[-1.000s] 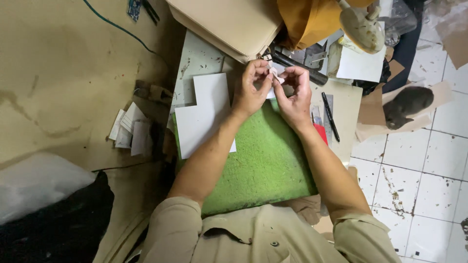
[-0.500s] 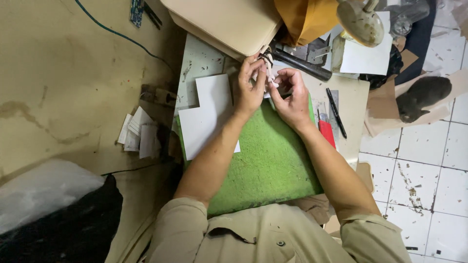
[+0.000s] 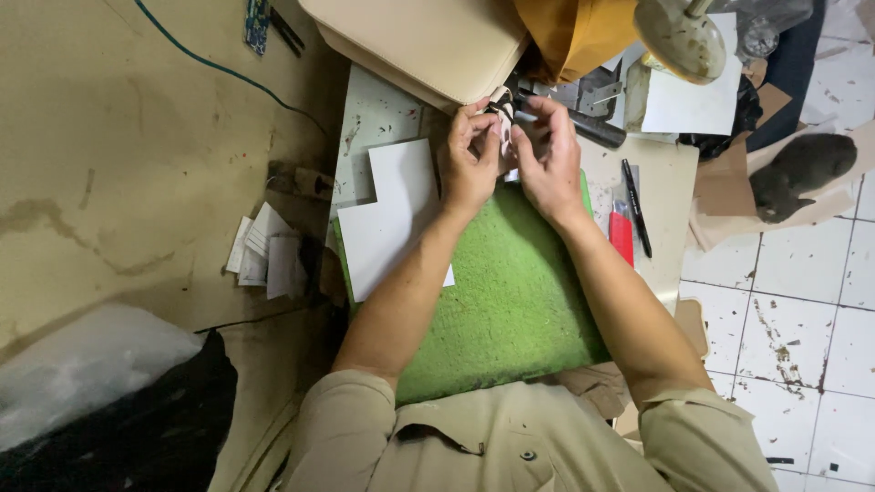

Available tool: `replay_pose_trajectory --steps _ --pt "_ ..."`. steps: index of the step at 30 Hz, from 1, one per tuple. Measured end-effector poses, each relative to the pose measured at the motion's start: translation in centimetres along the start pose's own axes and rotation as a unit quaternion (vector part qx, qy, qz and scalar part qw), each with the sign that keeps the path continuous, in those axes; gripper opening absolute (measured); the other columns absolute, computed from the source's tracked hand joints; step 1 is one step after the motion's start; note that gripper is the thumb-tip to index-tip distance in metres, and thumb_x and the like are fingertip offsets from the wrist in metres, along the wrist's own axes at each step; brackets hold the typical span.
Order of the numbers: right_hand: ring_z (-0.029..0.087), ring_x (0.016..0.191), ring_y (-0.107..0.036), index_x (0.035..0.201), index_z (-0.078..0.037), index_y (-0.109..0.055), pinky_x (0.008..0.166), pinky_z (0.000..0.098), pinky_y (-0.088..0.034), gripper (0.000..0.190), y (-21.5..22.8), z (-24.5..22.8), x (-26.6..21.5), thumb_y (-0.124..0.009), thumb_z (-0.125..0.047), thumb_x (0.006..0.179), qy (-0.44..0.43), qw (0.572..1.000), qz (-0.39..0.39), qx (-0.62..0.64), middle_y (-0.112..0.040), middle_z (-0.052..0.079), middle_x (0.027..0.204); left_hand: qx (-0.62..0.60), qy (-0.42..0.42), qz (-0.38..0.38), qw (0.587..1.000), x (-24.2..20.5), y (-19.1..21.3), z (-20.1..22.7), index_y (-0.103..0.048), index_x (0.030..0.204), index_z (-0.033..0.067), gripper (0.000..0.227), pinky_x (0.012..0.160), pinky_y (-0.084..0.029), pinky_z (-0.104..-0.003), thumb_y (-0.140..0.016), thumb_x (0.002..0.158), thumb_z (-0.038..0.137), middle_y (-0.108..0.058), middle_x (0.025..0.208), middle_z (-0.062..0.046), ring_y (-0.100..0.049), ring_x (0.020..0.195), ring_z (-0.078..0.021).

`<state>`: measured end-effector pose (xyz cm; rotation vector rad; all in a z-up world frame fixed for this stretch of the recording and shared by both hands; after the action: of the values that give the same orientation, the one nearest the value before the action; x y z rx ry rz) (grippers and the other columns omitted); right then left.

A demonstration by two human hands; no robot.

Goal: Assembling a leather ID holder by inserting a card into a leather frame

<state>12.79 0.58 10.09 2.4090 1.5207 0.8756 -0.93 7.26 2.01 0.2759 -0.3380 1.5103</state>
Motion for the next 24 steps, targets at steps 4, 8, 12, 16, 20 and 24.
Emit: replay_pose_trajectory --steps 4,8,12,16,20,24 --pt "0.012 0.114 -0.061 0.14 -0.011 -0.046 0.093 0.0253 -0.051 0.037 -2.4 2.3 1.2 -0.056 -0.007 0.105 -0.095 0.974 -0.088 0.185 -0.064 0.01 0.125 -0.017 0.063 -0.022 0.998 0.0 -0.2 0.5 -0.057 0.129 0.0081 0.031 0.099 -0.054 -0.029 -0.065 0.099 0.01 -0.075 0.106 -0.007 -0.072 0.101 -0.016" --pt "0.007 0.073 -0.053 0.127 -0.008 -0.05 0.065 0.0197 -0.044 0.026 -1.7 4.5 2.2 -0.057 0.003 0.104 -0.105 0.966 -0.047 0.233 -0.059 0.002 0.095 -0.016 0.052 -0.019 0.998 0.2 -0.1 0.2 -0.055 0.116 0.0059 0.02 0.101 -0.053 -0.032 -0.063 0.098 0.007 -0.072 0.111 -0.013 -0.069 0.106 -0.0198" --pt "0.014 0.085 -0.064 0.123 -0.005 -0.052 0.082 0.0266 -0.059 0.027 -1.2 5.1 3.1 -0.053 0.013 0.103 -0.131 0.923 -0.028 0.361 -0.065 0.006 0.097 -0.006 0.067 -0.013 0.998 0.5 0.2 0.9 -0.058 0.109 0.0056 0.018 0.095 -0.057 -0.031 -0.068 0.094 0.009 -0.075 0.114 -0.014 -0.074 0.104 -0.0212" --pt "0.018 0.11 -0.062 0.122 -0.002 -0.051 0.101 0.0251 -0.056 0.032 -1.5 5.0 3.1 -0.052 0.017 0.097 -0.09 0.956 -0.033 0.278 -0.06 0.012 0.116 -0.052 0.102 -0.021 0.993 0.2 -0.3 -0.2 -0.055 0.123 0.0049 0.033 0.092 -0.057 -0.029 -0.07 0.094 0.013 -0.076 0.11 -0.013 -0.073 0.095 -0.0193" --pt "0.014 0.113 -0.063 0.128 -0.005 -0.05 0.095 0.0227 -0.052 0.031 -3.2 5.4 2.4 -0.057 0.009 0.101 -0.102 0.947 -0.084 0.294 -0.064 0.011 0.118 -0.074 0.123 0.003 0.99 -0.2 -0.3 -1.3 -0.056 0.122 0.0057 0.032 0.098 -0.058 -0.031 -0.071 0.094 0.007 -0.073 0.115 -0.018 -0.074 0.105 -0.023" --pt "0.006 0.088 -0.061 0.126 -0.008 -0.052 0.077 0.0183 -0.052 0.028 -3.5 5.8 2.3 -0.062 0.004 0.103 -0.126 0.947 -0.094 0.28 -0.063 0.002 0.102 -0.018 0.096 0.015 0.995 0.0 0.0 0.2 -0.056 0.121 0.0061 0.032 0.094 -0.057 -0.03 -0.071 0.093 0.009 -0.073 0.107 -0.013 -0.071 0.098 -0.0201"
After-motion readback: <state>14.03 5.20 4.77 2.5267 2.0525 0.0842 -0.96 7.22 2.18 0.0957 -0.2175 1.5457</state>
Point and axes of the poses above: each hand's wrist, its own x-axis towards the middle knuckle, its own y-axis out of the back of the hand, z = x × y, the point moved 10 cm from there along x, towards the middle knuckle
